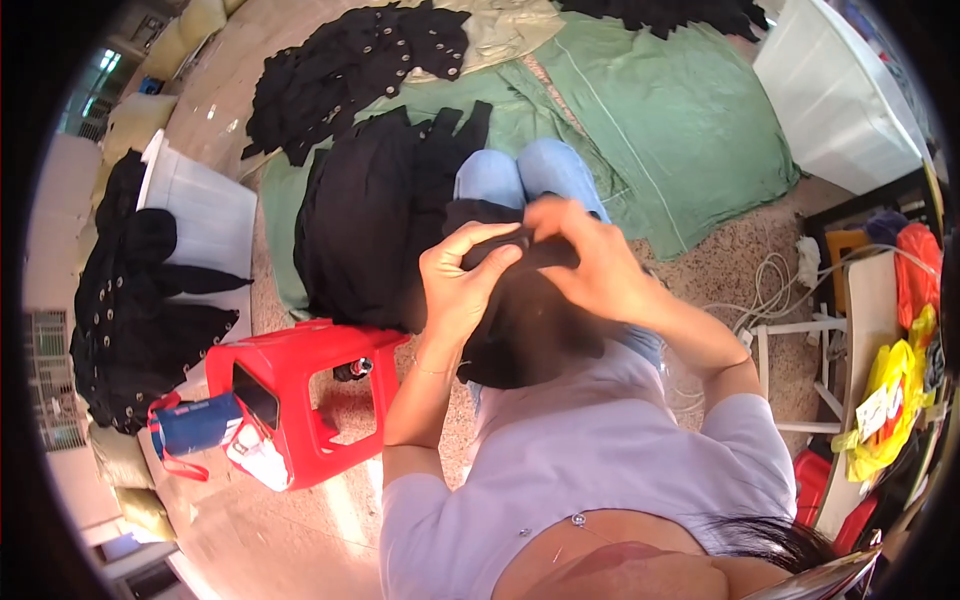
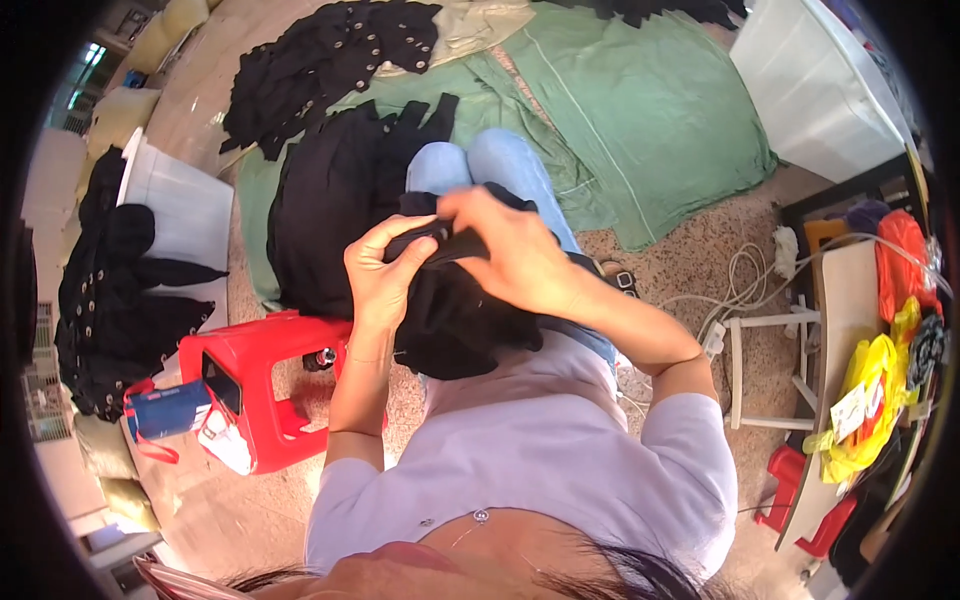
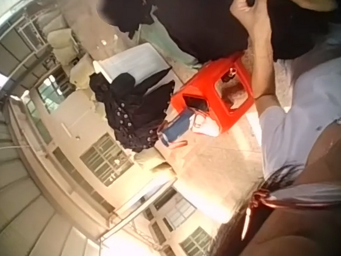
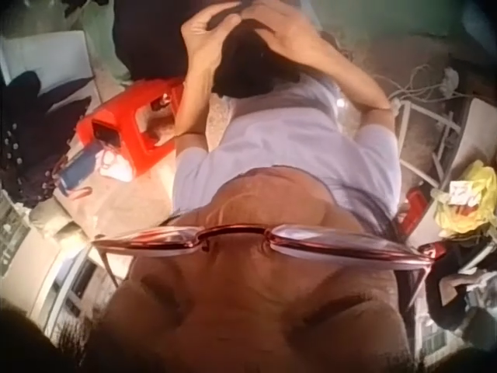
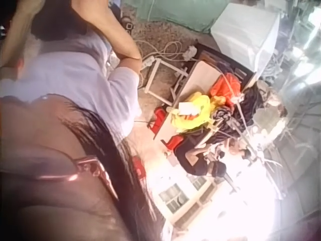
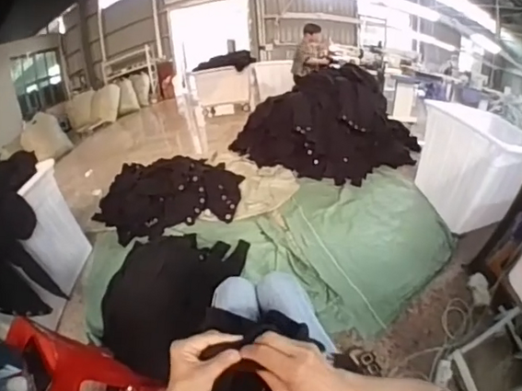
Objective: Inspecting black sweaters for quality control, checking buttons and tags.
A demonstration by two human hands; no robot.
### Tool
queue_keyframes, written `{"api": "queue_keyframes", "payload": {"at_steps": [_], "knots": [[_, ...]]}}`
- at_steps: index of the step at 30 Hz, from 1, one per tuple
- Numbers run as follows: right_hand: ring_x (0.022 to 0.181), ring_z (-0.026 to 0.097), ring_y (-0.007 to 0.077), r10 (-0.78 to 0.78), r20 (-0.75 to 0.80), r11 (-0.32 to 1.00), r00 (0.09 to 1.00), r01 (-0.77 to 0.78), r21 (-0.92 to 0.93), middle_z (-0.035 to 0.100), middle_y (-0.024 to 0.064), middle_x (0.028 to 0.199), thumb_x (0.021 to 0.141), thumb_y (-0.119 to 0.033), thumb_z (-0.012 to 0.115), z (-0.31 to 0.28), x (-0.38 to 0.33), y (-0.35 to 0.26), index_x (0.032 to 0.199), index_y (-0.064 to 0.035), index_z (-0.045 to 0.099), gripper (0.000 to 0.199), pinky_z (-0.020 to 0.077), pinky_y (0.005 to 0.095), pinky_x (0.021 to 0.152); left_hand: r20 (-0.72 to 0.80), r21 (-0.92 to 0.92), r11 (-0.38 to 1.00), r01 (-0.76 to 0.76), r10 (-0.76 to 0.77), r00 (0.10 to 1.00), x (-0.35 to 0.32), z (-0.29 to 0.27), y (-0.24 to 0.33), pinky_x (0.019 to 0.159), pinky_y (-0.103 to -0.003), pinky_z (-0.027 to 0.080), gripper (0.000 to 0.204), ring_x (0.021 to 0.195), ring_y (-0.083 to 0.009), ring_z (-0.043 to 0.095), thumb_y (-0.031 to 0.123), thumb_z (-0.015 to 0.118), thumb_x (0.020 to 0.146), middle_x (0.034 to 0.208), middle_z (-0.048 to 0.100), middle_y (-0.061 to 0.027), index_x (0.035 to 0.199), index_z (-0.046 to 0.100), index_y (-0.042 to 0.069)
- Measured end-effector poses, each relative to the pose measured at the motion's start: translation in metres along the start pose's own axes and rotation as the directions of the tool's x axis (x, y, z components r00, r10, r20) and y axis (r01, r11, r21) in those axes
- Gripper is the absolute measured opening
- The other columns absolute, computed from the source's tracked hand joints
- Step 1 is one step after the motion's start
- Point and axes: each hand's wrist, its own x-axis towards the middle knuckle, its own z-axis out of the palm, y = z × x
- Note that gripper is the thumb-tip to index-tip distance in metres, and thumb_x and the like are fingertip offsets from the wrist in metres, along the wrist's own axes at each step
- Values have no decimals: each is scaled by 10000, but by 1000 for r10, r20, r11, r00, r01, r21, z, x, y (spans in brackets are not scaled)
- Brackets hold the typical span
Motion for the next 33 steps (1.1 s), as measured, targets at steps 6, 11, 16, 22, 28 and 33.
{"api": "queue_keyframes", "payload": {"at_steps": [6,11,16,22,28,33], "knots": [[712,644,314,56,188,998,980,-53,-21,645,111,789,678,-13,729,-5,5,8,969,-9,644,303,524,372,664,37,167,968,-186,183,982,-3,-6,-5,704,-224,480,158,770,-104,619,-29,749,780,839,679,-63,930,704,-8],[557,587,281,-179,-187,930,966,104,-353,561,83,648,626,-115,797,19,-5,17,761,-51,574,269,468,370,496,-215,316,912,-263,339,916,-18,22,-8,785,-239,490,110,824,-108,613,-10,695,856,882,677,-57,956,653,-26],[716,627,279,-128,-159,908,979,51,-416,582,72,845,639,-28,735,5,-5,24,1089,-95,615,471,503,385,591,76,414,893,-176,159,984,-13,1,-11,842,-314,514,321,978,-224,685,71,688,858,1072,700,-151,1171,649,12],[864,630,224,167,-25,983,986,-168,-77,643,101,902,641,186,565,-70,-25,51,1045,-7,655,457,478,279,781,157,427,904,7,-81,984,-5,-80,7,674,-234,465,137,736,-102,603,-30,746,739,760,634,-10,856,674,-31],[842,639,176,148,95,968,984,-164,192,683,97,921,688,71,729,-112,-36,31,901,12,704,222,478,265,777,66,-123,931,343,-337,939,-13,-83,22,671,-202,461,179,707,-58,577,120,754,826,795,657,0,898,691,-31],[871,626,209,163,-79,980,984,-170,-100,667,126,955,721,69,672,-109,-24,15,1041,33,699,324,468,270,791,56,-164,953,256,-251,966,2,-55,24,719,-201,452,177,754,-74,584,120,714,864,844,658,-15,938,687,-38]]}}
